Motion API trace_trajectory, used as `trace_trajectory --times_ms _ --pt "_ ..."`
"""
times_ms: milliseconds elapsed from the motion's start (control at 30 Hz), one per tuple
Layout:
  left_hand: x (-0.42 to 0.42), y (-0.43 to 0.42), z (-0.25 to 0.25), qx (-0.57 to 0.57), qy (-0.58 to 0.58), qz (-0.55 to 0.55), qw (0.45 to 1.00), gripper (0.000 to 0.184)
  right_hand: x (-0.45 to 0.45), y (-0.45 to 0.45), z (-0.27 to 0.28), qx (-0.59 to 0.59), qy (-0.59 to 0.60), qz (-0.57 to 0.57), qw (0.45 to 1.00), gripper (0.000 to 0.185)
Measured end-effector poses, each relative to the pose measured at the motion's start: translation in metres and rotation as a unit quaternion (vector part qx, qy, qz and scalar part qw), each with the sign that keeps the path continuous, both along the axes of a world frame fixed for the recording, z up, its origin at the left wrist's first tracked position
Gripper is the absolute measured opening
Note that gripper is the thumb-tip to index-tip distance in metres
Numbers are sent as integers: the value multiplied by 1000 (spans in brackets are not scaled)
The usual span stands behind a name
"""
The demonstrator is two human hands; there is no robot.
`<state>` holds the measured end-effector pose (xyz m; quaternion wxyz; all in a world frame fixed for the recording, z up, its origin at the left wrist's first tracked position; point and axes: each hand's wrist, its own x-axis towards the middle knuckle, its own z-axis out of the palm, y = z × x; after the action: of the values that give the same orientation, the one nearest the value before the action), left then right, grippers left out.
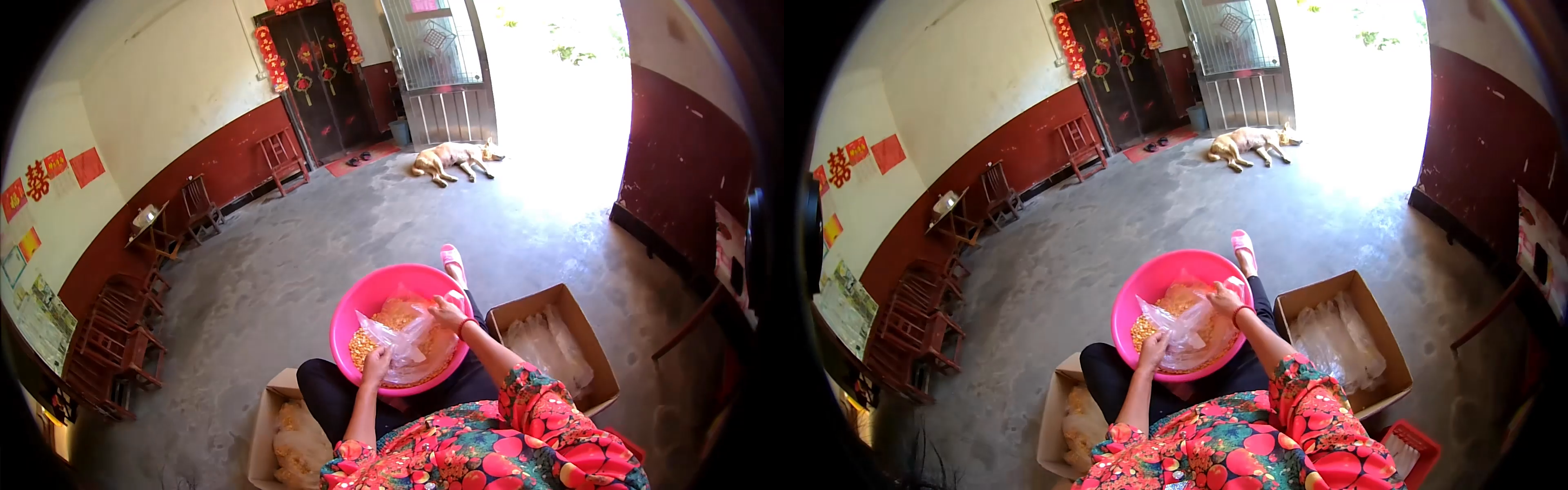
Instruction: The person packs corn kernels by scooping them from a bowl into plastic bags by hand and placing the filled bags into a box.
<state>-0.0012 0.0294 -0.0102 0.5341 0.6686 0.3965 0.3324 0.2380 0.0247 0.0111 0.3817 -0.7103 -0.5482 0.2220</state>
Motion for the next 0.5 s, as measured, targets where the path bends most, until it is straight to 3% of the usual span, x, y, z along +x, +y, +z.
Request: trace_trajectory --times_ms 67,133,200,267,300,333,367,433,467,500 --pt "3 -4 -1 -38 -15 8 999 21 0 -13 35 -61 -10 82 995 50" --pt "5 -4 -10 101 28 -1 994 21 -12 -29 72 -110 49 93 988 47" --pt "3 -3 -8 71 68 21 995 21 -21 -36 84 21 -76 46 996 41" --pt "-1 -1 -9 41 111 44 992 21 -34 -56 111 -80 135 153 976 29" --pt "-1 2 -13 27 40 67 997 20 -37 -56 107 -125 128 272 946 27" --pt "-1 5 -16 12 -30 89 996 19 -46 -57 103 -200 60 341 917 26" --pt "1 0 -9 -19 -82 103 991 18 -48 -59 85 -234 81 373 894 26" --pt "1 -6 3 -51 -134 119 982 19 -71 -63 65 -312 -111 370 868 28" --pt "2 -6 6 -84 -185 136 970 19 -71 -55 19 -94 -364 398 837 26" --pt "1 -4 3 -79 -202 136 967 21 -74 -60 15 -140 -343 364 855 27"
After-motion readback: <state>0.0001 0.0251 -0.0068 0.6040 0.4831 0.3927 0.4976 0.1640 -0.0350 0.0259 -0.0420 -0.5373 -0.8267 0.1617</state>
